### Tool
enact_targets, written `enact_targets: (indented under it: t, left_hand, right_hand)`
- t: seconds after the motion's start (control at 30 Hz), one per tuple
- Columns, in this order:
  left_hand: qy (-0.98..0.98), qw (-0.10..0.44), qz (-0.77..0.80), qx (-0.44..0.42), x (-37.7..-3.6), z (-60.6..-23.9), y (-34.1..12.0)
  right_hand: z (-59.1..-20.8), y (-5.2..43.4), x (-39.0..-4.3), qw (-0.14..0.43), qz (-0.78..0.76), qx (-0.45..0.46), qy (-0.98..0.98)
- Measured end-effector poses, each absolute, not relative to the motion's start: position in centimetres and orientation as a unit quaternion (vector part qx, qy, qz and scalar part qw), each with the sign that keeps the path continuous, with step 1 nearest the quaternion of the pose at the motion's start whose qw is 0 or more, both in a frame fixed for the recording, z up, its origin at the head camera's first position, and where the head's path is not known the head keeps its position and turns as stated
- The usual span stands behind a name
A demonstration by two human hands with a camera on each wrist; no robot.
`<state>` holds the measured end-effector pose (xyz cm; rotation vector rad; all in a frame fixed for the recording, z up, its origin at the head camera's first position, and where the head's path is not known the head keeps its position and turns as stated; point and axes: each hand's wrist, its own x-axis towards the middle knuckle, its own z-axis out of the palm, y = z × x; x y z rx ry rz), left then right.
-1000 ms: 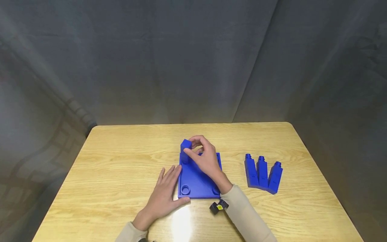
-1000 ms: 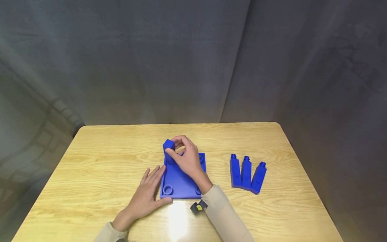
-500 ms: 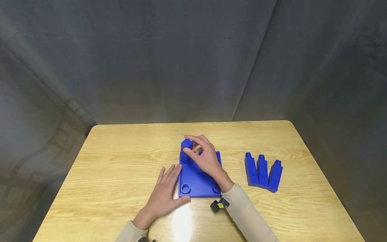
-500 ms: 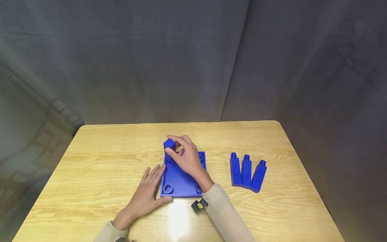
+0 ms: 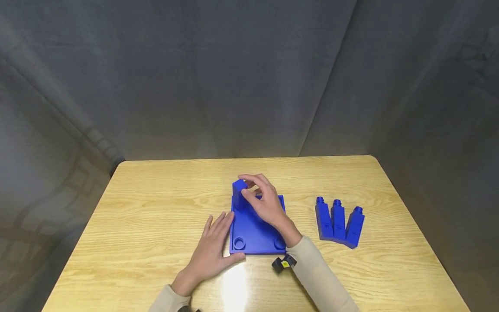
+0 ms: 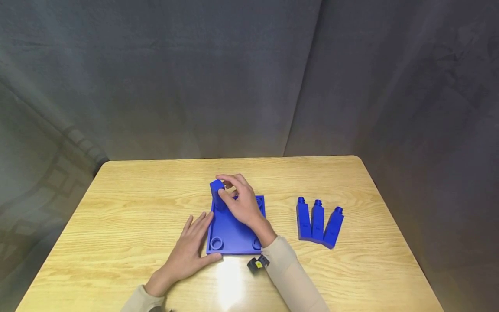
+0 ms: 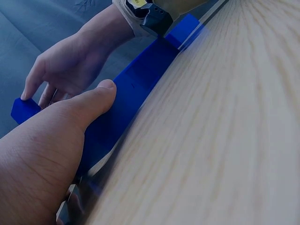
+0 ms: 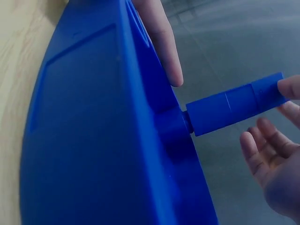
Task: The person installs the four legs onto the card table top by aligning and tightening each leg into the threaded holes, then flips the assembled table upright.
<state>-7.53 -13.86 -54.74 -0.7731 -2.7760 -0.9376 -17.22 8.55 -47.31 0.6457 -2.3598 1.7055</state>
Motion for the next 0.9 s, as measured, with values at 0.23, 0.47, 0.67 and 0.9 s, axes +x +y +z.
enact_targets:
  t: [0.23,0.47,0.67,0.9]
  left_hand:
    - [-0.912,0.057,-0.314,-0.257,-7.48,-54.63,-13.82]
    - [-0.912,0.058,-0.313,-0.258,-7.50,-54.60,-13.81]
    - [-0.913,0.055,-0.313,-0.257,-7.48,-54.64,-13.84]
    - [-0.913,0.051,-0.316,-0.254,-7.44,-54.50,-13.82]
  right_hand:
    - [-47.09,8.33,-17.20,0.080,0.569,0.195,-0.795]
    - [-47.23,8.10,-17.19,0.083,0.568,0.192,-0.796]
    - [-47.24,8.13,-17.09,0.078,0.557,0.211,-0.799]
    - [-47.39,8.39,-17.01,0.038,0.561,0.258,-0.786]
